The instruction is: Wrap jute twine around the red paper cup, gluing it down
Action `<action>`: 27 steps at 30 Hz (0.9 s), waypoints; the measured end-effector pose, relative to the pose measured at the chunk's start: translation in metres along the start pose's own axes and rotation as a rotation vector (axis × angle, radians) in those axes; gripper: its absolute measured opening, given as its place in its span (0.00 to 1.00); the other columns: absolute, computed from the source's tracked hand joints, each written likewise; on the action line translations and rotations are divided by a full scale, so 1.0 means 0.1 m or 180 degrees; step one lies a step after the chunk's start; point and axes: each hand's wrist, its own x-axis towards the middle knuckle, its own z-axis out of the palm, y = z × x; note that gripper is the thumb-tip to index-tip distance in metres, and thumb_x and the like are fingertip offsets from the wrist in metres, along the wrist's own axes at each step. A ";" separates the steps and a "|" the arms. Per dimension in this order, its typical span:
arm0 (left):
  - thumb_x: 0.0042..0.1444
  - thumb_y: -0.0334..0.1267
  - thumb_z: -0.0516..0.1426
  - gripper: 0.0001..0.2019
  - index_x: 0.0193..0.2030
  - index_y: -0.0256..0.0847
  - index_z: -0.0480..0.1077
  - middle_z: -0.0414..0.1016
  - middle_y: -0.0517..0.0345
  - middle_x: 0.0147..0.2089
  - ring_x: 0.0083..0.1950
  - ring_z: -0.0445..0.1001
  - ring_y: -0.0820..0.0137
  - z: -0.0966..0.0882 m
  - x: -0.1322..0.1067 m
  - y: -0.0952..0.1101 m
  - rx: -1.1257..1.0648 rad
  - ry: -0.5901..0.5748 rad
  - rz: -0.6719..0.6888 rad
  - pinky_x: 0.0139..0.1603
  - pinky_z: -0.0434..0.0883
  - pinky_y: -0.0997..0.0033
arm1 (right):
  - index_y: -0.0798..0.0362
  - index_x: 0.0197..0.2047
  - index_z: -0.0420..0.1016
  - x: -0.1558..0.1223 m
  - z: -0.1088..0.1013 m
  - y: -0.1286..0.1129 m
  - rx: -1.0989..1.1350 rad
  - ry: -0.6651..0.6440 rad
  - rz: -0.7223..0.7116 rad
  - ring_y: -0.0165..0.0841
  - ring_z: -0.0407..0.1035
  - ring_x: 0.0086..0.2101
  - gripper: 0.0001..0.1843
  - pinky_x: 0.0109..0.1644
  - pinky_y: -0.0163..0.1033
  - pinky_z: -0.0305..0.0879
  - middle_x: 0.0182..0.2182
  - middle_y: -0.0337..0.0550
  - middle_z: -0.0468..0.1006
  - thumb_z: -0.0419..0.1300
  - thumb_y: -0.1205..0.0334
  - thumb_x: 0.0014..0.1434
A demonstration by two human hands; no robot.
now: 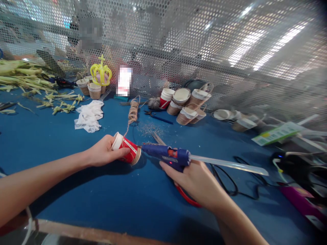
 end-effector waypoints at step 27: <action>0.51 0.42 0.53 0.14 0.31 0.31 0.73 0.74 0.57 0.27 0.25 0.67 0.75 -0.01 0.00 0.00 -0.0105 -0.0001 -0.0114 0.25 0.64 0.79 | 0.53 0.22 0.69 -0.03 -0.08 -0.07 0.0348 -0.0254 0.0384 0.28 0.63 0.13 0.09 0.17 0.31 0.60 0.09 0.34 0.66 0.53 0.60 0.50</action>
